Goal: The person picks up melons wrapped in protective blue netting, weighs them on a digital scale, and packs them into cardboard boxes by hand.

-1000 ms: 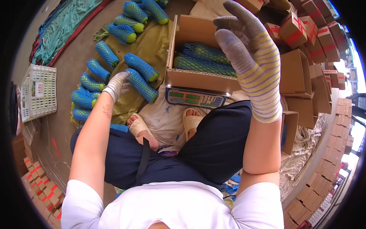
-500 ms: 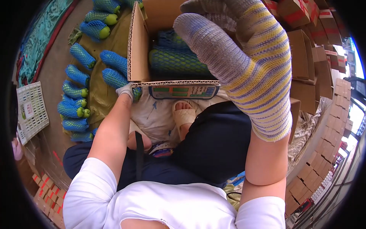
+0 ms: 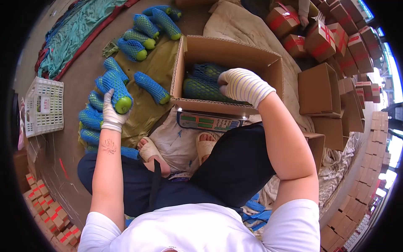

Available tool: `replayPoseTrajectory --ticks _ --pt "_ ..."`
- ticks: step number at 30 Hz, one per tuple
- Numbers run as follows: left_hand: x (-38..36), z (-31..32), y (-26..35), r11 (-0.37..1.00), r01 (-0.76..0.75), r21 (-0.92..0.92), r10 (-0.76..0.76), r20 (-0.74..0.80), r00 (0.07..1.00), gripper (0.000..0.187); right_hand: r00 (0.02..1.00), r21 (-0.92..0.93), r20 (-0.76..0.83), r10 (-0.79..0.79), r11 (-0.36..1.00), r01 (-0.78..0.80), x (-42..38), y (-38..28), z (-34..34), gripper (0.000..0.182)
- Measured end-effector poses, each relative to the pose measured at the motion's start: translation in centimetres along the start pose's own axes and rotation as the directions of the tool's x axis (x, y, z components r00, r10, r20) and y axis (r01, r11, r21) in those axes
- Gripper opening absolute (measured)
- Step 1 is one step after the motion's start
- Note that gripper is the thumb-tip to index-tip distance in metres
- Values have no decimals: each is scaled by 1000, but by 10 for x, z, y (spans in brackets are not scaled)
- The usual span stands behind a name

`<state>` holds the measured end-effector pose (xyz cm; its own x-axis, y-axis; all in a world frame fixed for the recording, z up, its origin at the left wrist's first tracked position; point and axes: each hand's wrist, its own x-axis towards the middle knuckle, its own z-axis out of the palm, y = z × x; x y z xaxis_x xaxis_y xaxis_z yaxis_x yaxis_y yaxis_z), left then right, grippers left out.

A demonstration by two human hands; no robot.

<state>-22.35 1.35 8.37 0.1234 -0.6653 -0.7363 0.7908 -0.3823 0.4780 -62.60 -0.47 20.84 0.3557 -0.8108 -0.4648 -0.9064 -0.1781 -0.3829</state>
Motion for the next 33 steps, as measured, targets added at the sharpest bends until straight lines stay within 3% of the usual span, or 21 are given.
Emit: replayPoseTrajectory --ticks 1,3,5,6,9,10,13,15,17,19,20,21,23,24,26,28,29,30,31,32,33 --pt "-20 3 19 998 -33 -52 43 185 982 62 993 -188 97 65 981 -46 10 1 2 34" --pt "-85 29 38 973 -43 -228 149 471 869 74 992 -202 81 -101 972 116 29 16 24 43" --pt "-125 41 54 979 -111 -168 200 743 639 89 974 -113 89 -210 969 219 46 10 35 52" --pt "-136 44 63 975 -128 -184 223 736 640 89 976 -83 133 -174 979 186 51 -8 30 57" --pt "-141 52 84 981 -110 -158 185 931 316 90 942 -265 160 -294 907 328 94 -22 55 61" --pt "-143 53 87 971 -181 -157 213 911 353 90 944 -377 266 -193 881 286 99 -38 52 59" --pt "-137 56 89 951 -248 -185 273 879 392 90 911 -399 364 -192 852 339 159 5 99 52" --pt "-127 51 94 961 -214 -176 255 863 436 93 933 -452 252 -257 821 348 168 11 112 46" --pt "-114 46 101 949 -241 -203 298 830 473 88 929 -503 293 -226 790 351 146 -11 94 43" --pt "-100 48 112 957 -111 -268 285 794 537 83 905 -468 286 -313 779 418 130 -16 89 42" --pt "-91 47 118 953 -27 -303 277 829 486 78 889 -449 281 -361 769 454 125 -18 86 42" --pt "-82 46 123 948 -32 -316 290 819 495 78 871 -430 273 -408 758 490 119 -22 82 41" --pt "-69 45 132 926 -107 -363 366 783 503 72 890 -467 391 -234 783 411 104 -29 71 44" --pt "-68 46 135 919 -137 -371 384 755 531 68 887 -471 398 -234 777 417 100 -20 70 44" --pt "-60 47 142 902 -210 -376 427 716 552 67 917 -448 312 -249 812 373 88 -9 65 58" --pt "-61 47 144 885 -262 -385 462 664 588 67 995 -251 70 71 967 -51 58 -34 25 74" --pt "-62 45 145 880 -259 -397 470 660 586 67 986 -208 -8 165 964 -163 41 -61 -4 84" --pt "-63 43 146 878 -229 -421 469 653 595 66 984 -130 -167 66 988 -88 25 -25 -7 82" --pt "-64 40 147 874 -199 -444 466 647 603 66 959 48 -267 99 995 -90 10 -11 -15 80" --pt "-67 37 147 868 -165 -468 459 633 624 65 900 26 -426 91 996 -88 -10 15 -25 80" --pt "-71 34 148 863 -164 -478 466 629 623 65 856 421 -443 264 905 -61 -33 7 -38 79"
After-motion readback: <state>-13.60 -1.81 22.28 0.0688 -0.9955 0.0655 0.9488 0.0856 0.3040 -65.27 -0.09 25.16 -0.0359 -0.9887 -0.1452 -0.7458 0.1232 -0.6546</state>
